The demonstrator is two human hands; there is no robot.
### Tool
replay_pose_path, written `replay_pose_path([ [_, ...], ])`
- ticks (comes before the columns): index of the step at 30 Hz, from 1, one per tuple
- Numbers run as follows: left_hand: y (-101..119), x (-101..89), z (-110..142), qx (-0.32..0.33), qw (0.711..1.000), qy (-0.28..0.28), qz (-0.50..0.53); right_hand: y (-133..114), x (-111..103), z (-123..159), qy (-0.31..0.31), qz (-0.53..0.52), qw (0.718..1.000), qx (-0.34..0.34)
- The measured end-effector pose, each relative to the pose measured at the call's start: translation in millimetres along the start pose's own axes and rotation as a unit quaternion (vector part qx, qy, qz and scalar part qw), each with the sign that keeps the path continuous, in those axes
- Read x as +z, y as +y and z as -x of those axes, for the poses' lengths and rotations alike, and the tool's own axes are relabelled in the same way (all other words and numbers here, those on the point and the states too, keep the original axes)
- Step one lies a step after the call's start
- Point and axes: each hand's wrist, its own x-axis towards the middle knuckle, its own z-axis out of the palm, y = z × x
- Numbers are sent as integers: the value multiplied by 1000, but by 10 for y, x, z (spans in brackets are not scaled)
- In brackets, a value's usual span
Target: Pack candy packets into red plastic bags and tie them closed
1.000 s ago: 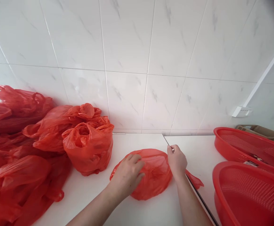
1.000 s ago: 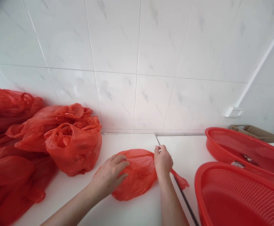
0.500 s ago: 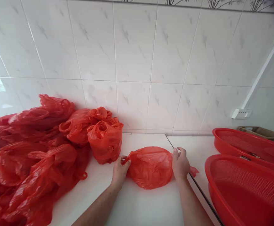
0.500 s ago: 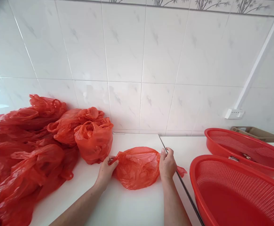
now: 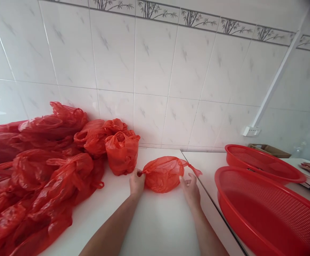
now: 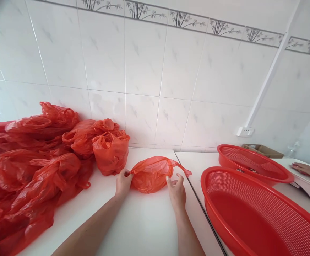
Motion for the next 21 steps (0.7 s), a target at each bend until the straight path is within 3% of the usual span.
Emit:
replay_pose_path([
  [5,25,-11,11,11,1000,-19,6,-12,76,25,-29,3,1000,10],
  [21,-19,35,-7,14,998,-60,20,20,42,-103,-21,-39,998,45],
])
